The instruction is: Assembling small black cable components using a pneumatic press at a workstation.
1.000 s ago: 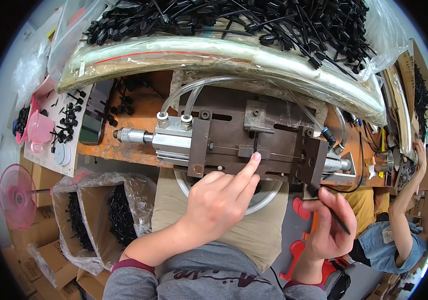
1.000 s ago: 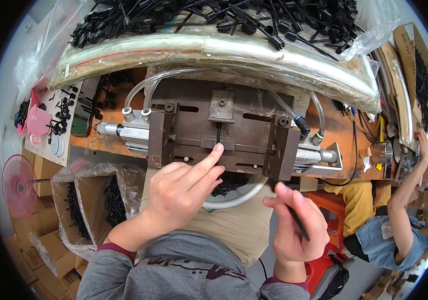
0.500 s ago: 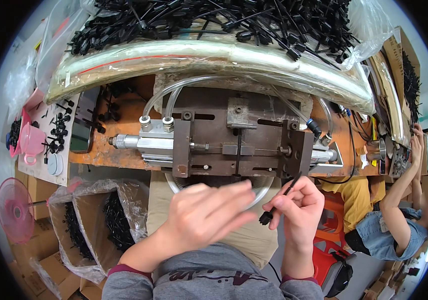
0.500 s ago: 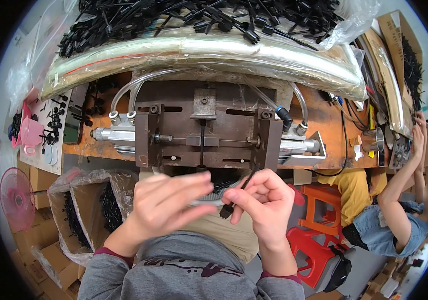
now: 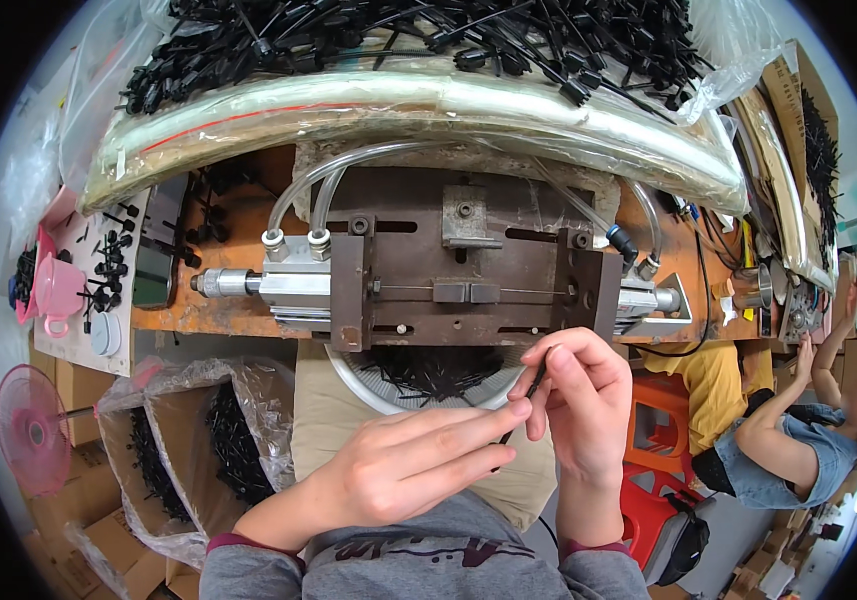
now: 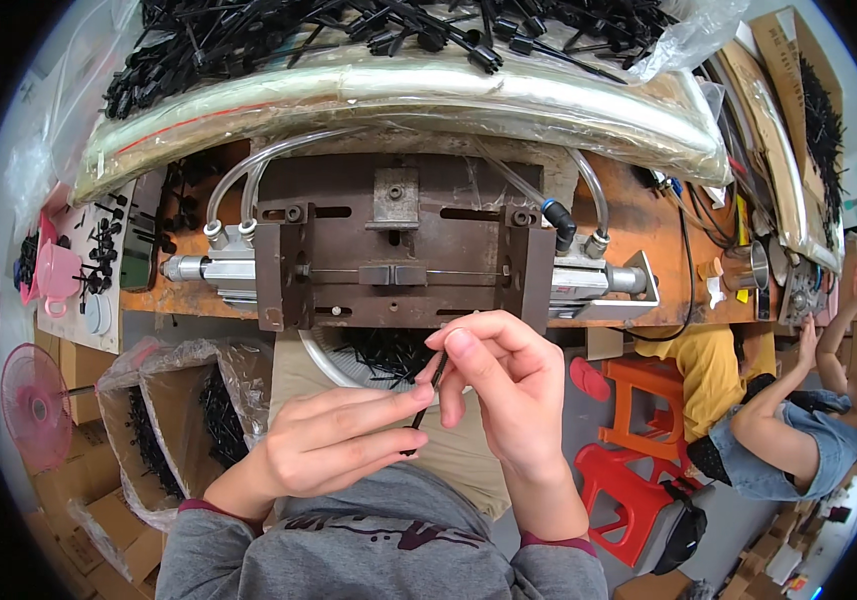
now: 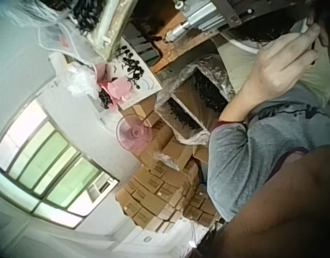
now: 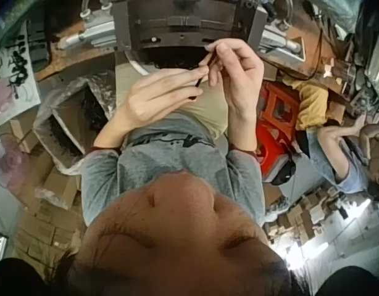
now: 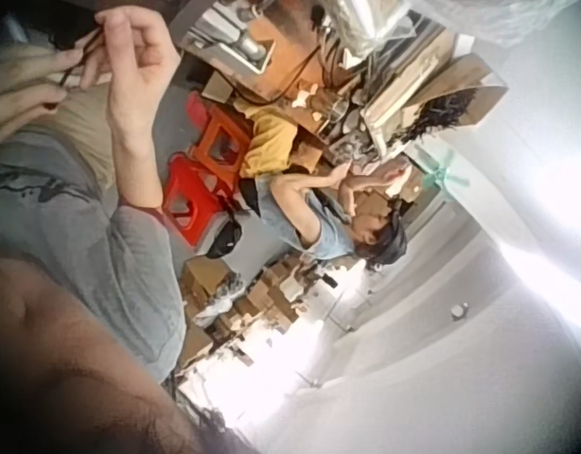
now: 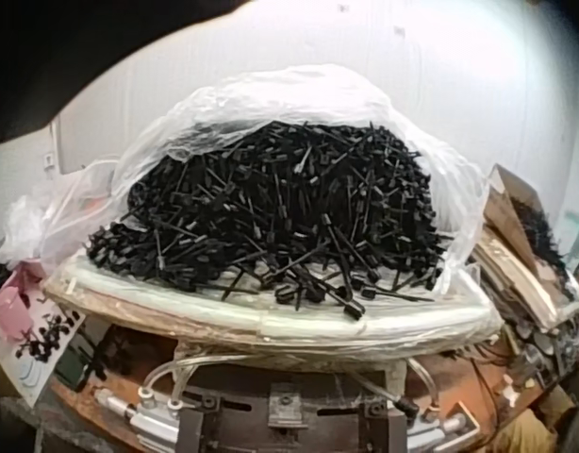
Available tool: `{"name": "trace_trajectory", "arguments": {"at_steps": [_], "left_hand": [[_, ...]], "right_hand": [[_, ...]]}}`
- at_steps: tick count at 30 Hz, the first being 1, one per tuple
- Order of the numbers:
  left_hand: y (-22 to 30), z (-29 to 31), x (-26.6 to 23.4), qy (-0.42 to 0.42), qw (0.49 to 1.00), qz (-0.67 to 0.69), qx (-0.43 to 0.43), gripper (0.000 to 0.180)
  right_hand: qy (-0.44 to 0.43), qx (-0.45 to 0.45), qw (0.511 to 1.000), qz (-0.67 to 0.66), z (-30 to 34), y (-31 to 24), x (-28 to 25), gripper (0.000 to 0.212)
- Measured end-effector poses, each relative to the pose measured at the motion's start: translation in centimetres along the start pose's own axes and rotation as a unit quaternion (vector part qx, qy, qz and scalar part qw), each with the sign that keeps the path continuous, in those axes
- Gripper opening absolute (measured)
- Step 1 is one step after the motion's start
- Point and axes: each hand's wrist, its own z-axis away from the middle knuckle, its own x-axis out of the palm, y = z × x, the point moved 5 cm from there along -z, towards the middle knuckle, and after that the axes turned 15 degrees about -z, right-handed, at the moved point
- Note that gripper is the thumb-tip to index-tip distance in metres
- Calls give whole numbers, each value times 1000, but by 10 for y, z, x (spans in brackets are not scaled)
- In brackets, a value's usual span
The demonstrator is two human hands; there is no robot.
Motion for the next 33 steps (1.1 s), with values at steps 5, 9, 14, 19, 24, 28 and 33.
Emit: {"name": "trace_trajectory", "arguments": {"at_steps": [5,9,14,19,24,28,33], "left_hand": [[2,1,-3,-7,1000,1,0,32],[4,3,-5,-16,999,34,-2,29],[2,4,-5,-16,1000,22,-10,28],[5,5,-6,-13,1000,15,-5,28],[6,6,-6,-16,1000,13,-5,29],[4,7,-6,-19,1000,18,-10,28],[8,6,-8,-20,999,29,-7,27]], "right_hand": [[19,-27,999,29,2,-2,4,17],[25,-97,994,34,1,-8,-4,16],[11,-71,995,67,3,0,9,23],[-1,-84,995,52,6,-1,10,20],[8,-99,994,54,6,1,12,23],[1,-94,995,45,7,0,13,21],[6,-136,989,56,10,2,10,16]]}}
